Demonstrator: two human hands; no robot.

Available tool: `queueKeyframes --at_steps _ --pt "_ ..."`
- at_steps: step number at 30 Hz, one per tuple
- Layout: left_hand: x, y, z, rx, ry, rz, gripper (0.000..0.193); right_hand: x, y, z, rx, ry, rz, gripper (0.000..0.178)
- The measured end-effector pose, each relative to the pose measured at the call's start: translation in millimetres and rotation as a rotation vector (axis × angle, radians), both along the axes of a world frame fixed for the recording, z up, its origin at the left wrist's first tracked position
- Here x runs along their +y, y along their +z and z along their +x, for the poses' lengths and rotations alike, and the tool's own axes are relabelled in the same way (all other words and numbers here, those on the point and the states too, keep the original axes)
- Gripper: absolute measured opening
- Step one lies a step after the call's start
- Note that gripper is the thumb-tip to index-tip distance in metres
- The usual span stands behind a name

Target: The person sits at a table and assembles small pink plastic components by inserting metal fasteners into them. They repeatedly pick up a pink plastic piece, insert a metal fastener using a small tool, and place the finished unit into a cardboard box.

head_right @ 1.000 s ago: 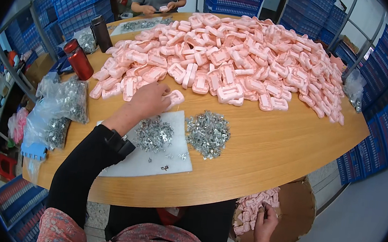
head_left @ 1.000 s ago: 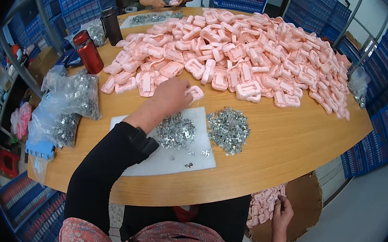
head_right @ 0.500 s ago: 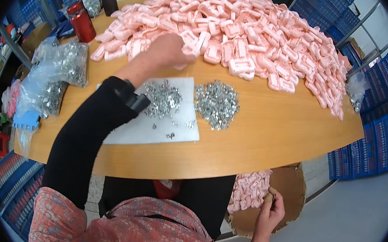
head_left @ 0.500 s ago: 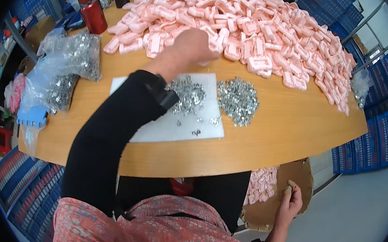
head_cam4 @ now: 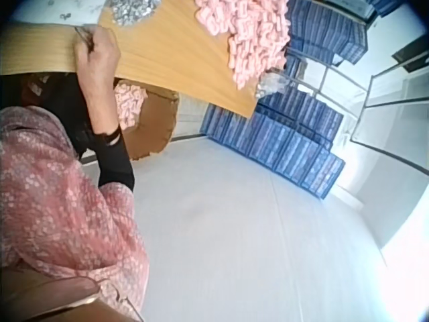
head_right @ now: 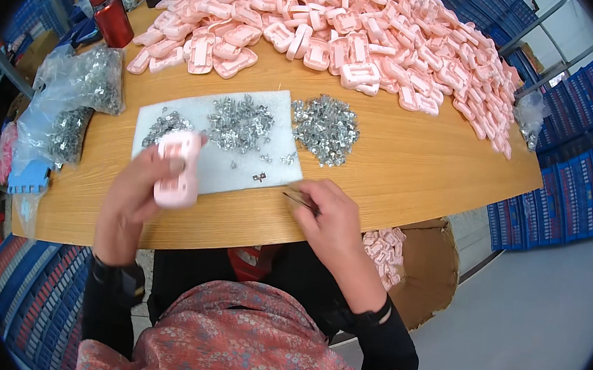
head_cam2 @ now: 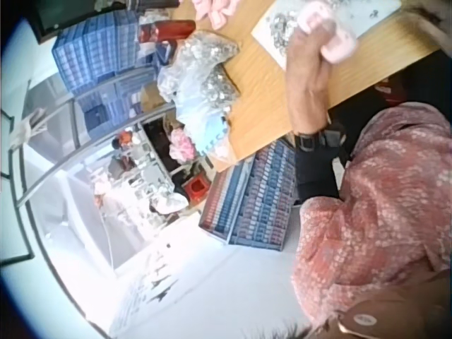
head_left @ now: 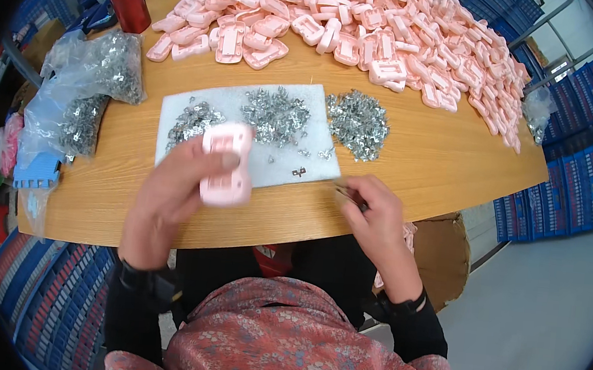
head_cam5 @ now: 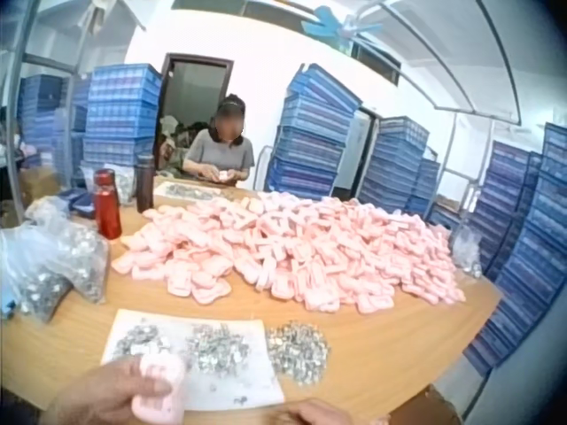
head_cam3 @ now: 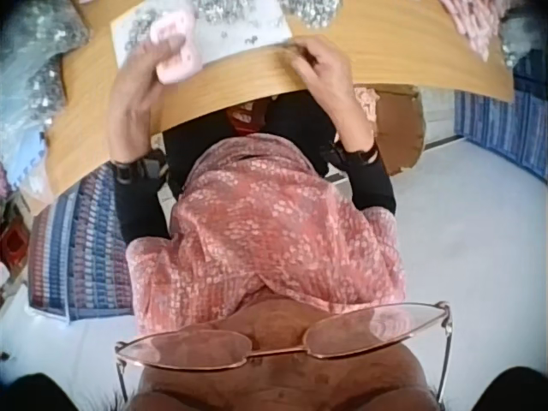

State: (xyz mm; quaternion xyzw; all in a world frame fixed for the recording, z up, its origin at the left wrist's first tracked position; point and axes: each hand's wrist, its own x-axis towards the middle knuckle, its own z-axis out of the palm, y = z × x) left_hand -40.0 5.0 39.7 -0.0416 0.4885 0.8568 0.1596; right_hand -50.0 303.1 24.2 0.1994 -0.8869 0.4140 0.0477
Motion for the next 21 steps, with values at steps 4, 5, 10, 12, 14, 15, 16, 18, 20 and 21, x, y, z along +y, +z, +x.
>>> queueKeyframes --at_steps 4,5,10,12,14,15,16,18,20,21 --pt "8.4 -28.1 41.0 -0.165 0.1 0.147 0.04 -28.4 -7.3 -16.6 0.019 0.06 0.068 0.023" --pt "11.8 -30.0 47.1 -0.174 0.126 0.147 0.038 -33.5 -9.1 -19.0 0.023 0.056 0.096 0.023" --pt "13.8 -34.1 50.6 -0.162 0.062 0.084 0.039 -39.1 -21.6 -32.9 0.11 0.122 0.203 0.019" --pt "17.1 -32.2 46.8 -0.176 0.045 0.094 0.041 -40.1 -21.4 -34.9 0.092 0.131 0.217 0.017" --pt "23.3 -31.3 41.6 -0.181 0.047 0.156 0.044 -38.7 -23.0 -35.6 0.076 0.148 0.149 0.016" --pt "27.0 -30.5 38.1 -0.196 0.068 0.177 0.045 -38.2 -23.6 -35.7 0.068 0.158 0.114 0.015" --pt "31.6 -30.3 33.8 -0.211 0.088 0.199 0.047 -37.6 -23.7 -35.3 0.068 0.168 0.074 0.014" --pt "39.8 -32.0 26.6 -0.231 0.102 0.224 0.05 -37.4 -21.9 -33.5 0.065 0.19 -0.007 0.014" --pt "46.1 -36.4 21.0 -0.243 0.092 0.231 0.051 -38.9 -12.0 -31.3 0.005 0.226 -0.05 0.014" --pt "48.2 -37.1 18.3 -0.235 0.059 0.236 0.051 -38.1 -7.9 -30.6 -0.024 0.239 -0.071 0.014"
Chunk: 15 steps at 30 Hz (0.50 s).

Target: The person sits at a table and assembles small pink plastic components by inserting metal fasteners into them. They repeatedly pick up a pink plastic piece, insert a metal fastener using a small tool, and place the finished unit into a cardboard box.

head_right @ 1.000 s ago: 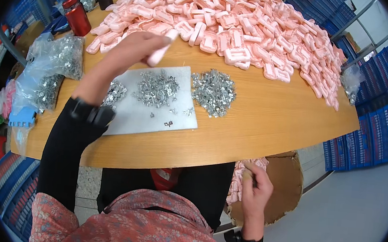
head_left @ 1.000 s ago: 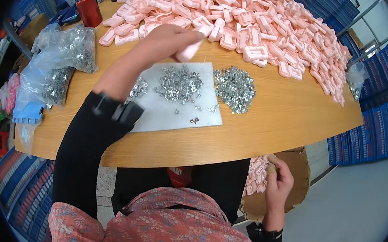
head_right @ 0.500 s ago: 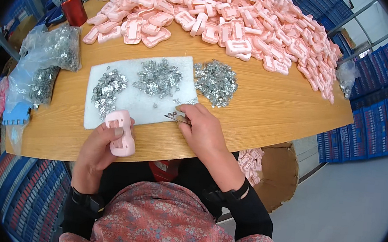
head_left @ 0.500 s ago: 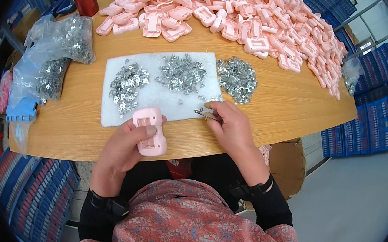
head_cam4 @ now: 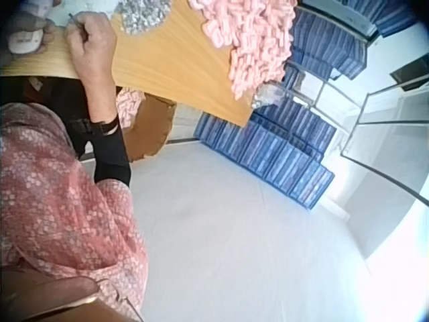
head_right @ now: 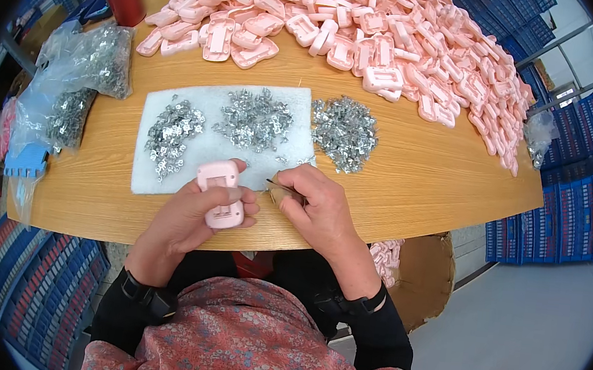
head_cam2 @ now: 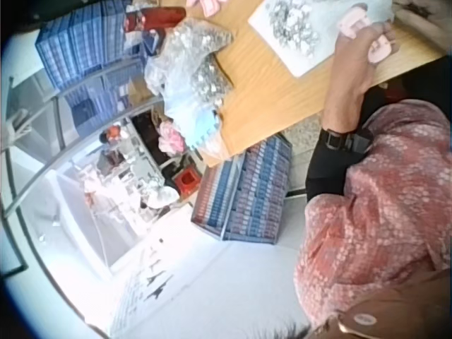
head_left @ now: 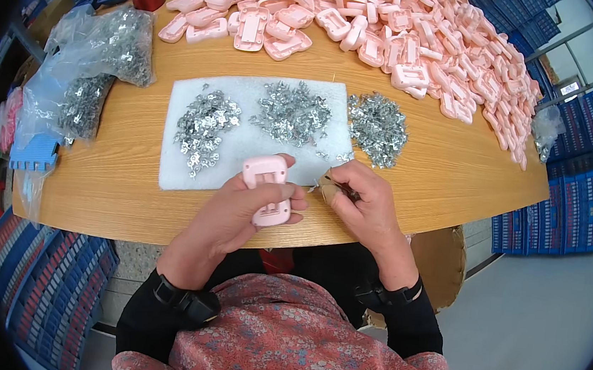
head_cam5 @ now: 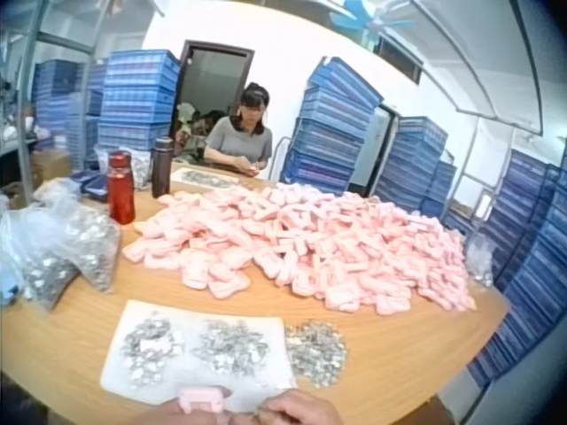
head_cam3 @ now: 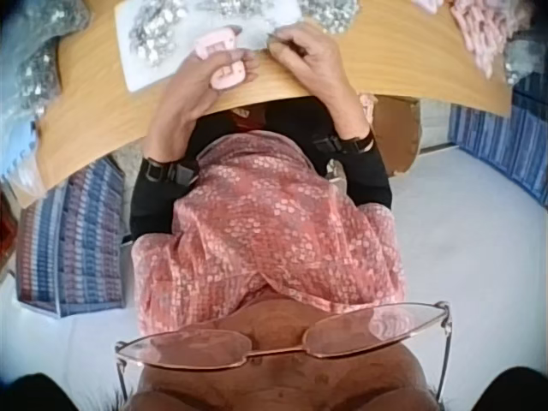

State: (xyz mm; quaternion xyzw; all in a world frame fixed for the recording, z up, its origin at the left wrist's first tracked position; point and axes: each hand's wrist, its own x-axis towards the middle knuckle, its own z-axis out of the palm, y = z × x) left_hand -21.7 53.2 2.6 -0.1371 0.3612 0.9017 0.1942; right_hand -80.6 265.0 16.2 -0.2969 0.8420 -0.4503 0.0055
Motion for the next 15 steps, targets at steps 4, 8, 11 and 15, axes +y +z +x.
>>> queueKeyframes --at_steps 4,8,11,15 --pt "4.8 3.6 -6.7 0.001 -0.111 -0.007 0.054 5.1 2.2 -2.5 -0.064 0.099 -0.061 0.017" --pt "11.8 5.9 -9.5 -0.025 -0.114 -0.013 0.057 7.1 1.6 -1.4 -0.113 0.15 -0.093 0.02" --pt "10.1 4.5 -9.2 -0.025 -0.145 0.043 0.057 8.7 0.4 -0.9 -0.131 0.162 -0.115 0.018" --pt "13.4 0.5 -8.4 -0.004 -0.051 0.02 0.055 3.4 6.3 6.9 -0.339 0.068 -0.197 0.012"
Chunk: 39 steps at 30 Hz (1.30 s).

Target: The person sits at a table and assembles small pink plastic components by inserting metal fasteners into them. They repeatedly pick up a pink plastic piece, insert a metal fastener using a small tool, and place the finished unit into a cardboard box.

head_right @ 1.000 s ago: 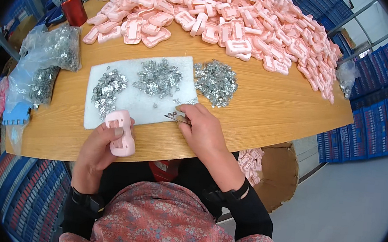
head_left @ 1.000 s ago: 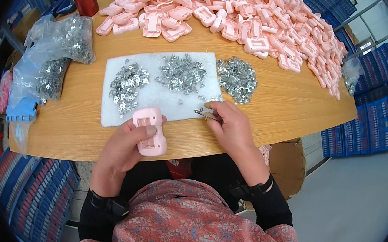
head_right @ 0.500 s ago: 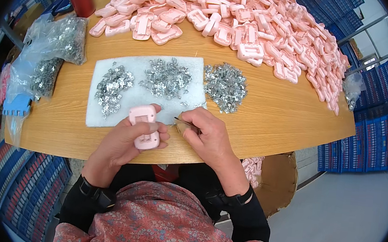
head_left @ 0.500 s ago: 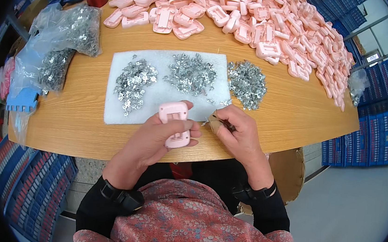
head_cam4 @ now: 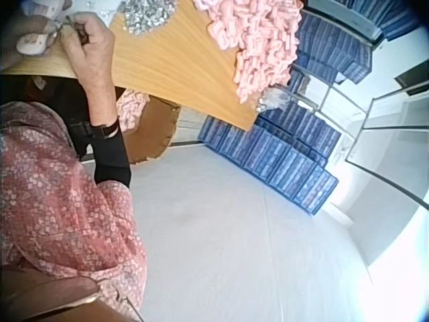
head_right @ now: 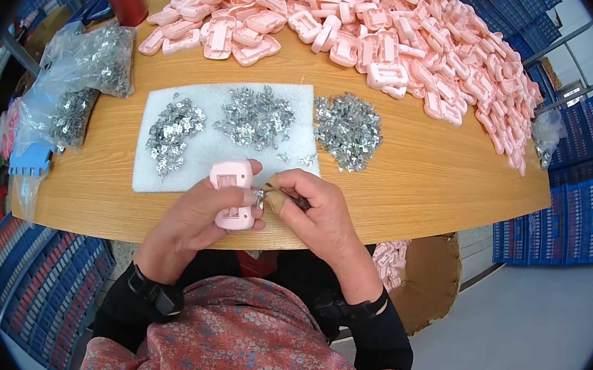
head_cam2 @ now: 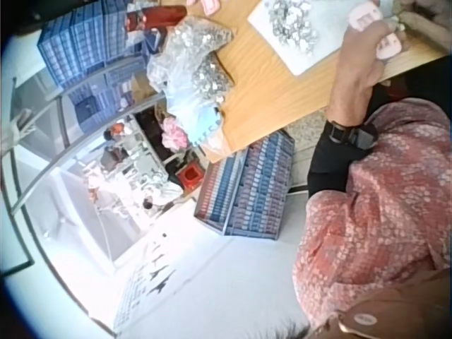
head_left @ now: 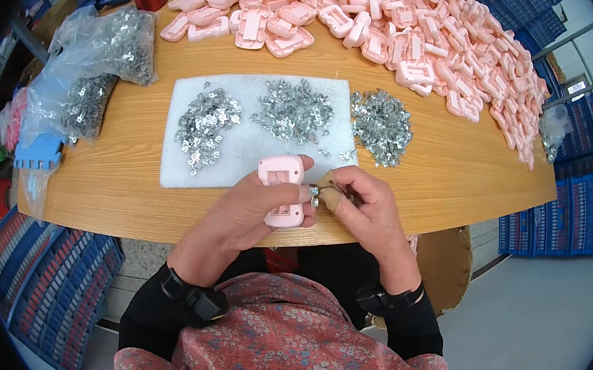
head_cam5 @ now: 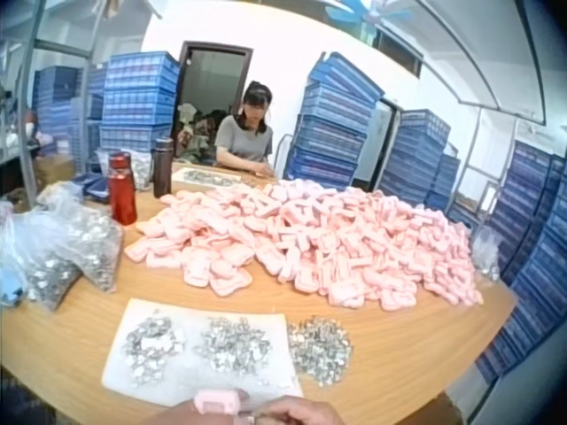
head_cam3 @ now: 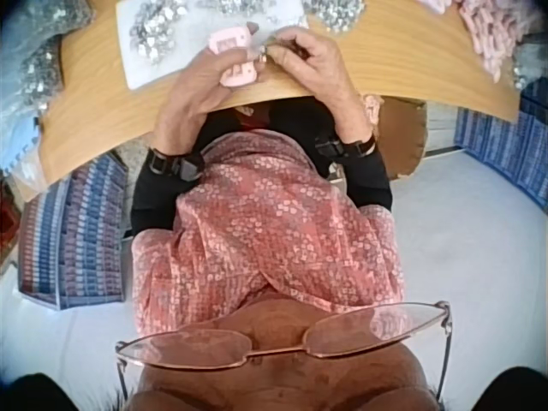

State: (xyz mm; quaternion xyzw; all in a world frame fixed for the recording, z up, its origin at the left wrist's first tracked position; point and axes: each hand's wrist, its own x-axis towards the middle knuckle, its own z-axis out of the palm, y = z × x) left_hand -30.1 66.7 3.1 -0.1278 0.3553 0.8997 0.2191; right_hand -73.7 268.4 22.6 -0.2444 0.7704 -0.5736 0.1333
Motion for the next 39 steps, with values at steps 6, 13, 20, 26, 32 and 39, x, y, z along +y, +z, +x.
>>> queueKeyframes --at_steps 6,13,20,26,32,39 --pt "7.1 -5.6 -3.1 0.061 0.153 -0.09 0.055 -4.6 -11.3 12.6 -0.291 -0.049 -0.137 0.012" --pt "5.2 -4.6 0.3 0.067 0.114 0.003 0.042 -5.8 -14.5 10.6 -0.291 -0.131 -0.161 0.009" --pt "0.0 -5.3 2.1 -0.015 -0.056 -0.026 0.057 -12.3 8.2 2.7 0.243 -0.018 0.099 0.014" --pt "0.4 -8.1 3.3 -0.022 -0.112 -0.09 0.058 -17.8 9.0 -6.2 0.422 0.082 0.291 0.018" --pt "-0.5 -8.9 3.0 -0.048 -0.125 -0.095 0.057 -22.1 16.2 -6.4 0.471 0.111 0.45 0.018" --pt "4.1 -13.4 2.2 -0.029 -0.152 -0.121 0.056 -33.4 29.6 -2.4 0.449 0.098 0.725 0.018"
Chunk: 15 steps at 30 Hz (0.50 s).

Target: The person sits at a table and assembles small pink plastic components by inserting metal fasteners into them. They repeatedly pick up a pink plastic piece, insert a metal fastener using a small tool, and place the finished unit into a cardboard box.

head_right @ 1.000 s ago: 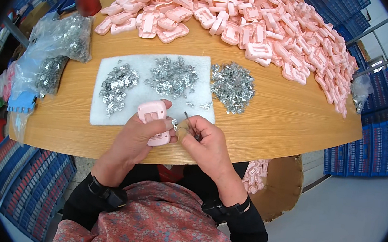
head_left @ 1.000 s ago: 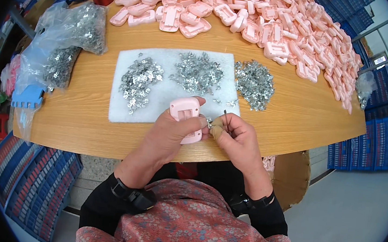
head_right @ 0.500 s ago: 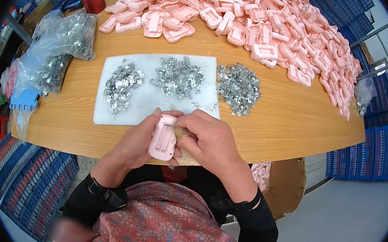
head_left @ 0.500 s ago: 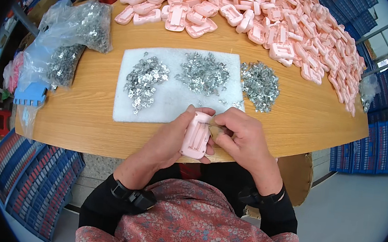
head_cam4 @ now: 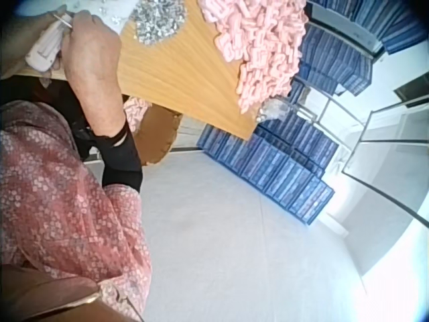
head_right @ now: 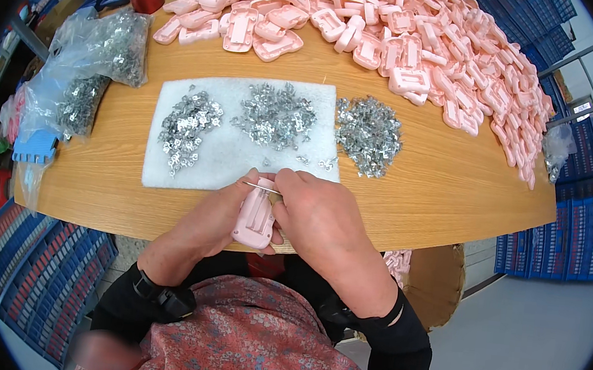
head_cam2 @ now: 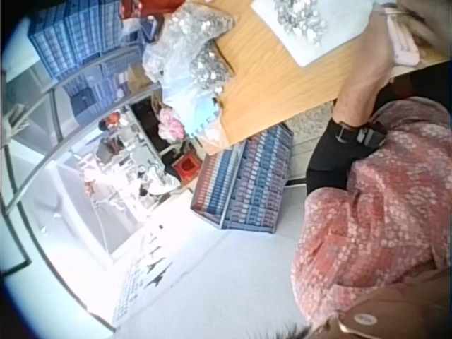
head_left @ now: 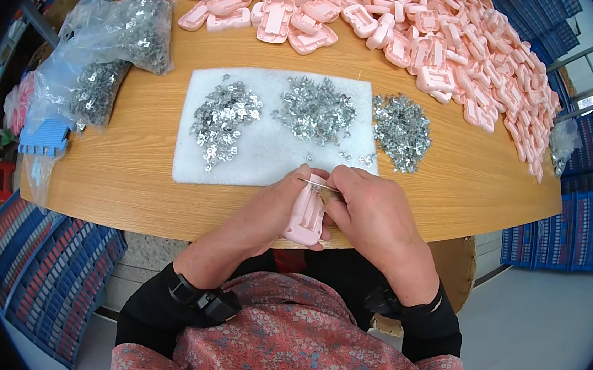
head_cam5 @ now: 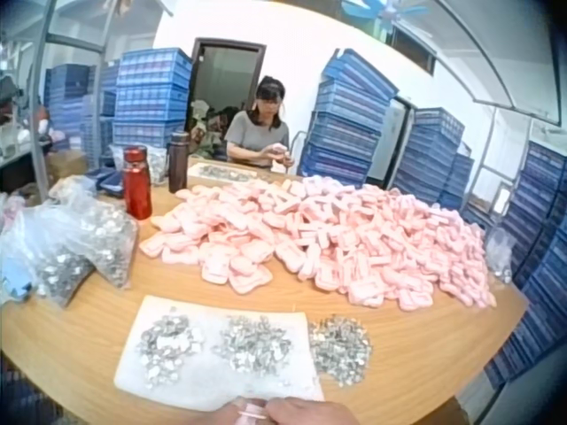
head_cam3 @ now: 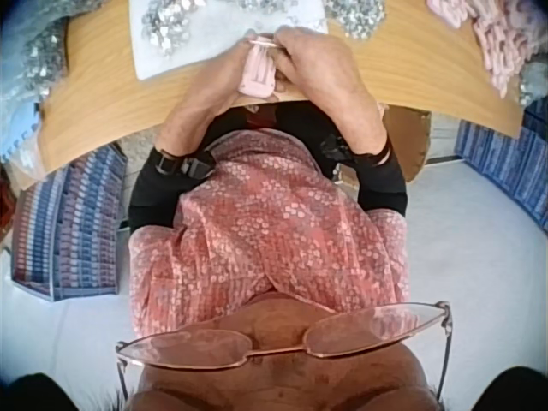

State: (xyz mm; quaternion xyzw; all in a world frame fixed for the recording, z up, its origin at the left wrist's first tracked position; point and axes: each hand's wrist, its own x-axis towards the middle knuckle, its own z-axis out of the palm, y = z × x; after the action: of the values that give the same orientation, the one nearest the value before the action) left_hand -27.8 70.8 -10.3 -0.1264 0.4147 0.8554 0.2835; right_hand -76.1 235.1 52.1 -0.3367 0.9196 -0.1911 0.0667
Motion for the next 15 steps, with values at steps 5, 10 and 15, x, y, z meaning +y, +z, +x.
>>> queueKeyframes --at_steps 5,10,15 --pt "-1.6 -1.1 0.8 0.003 0.031 0.041 0.054 9.5 -0.9 -3.6 -0.211 -0.049 -0.23 0.018" --pt "-2.3 -0.6 0.1 -0.016 0.023 0.034 0.053 14.8 -10.7 3.3 -0.15 -0.12 -0.373 0.019" --pt "-2.8 -2.2 2.5 0.114 0.017 0.035 0.057 11.1 -23.4 9.5 -0.577 -0.267 -0.58 0.021"
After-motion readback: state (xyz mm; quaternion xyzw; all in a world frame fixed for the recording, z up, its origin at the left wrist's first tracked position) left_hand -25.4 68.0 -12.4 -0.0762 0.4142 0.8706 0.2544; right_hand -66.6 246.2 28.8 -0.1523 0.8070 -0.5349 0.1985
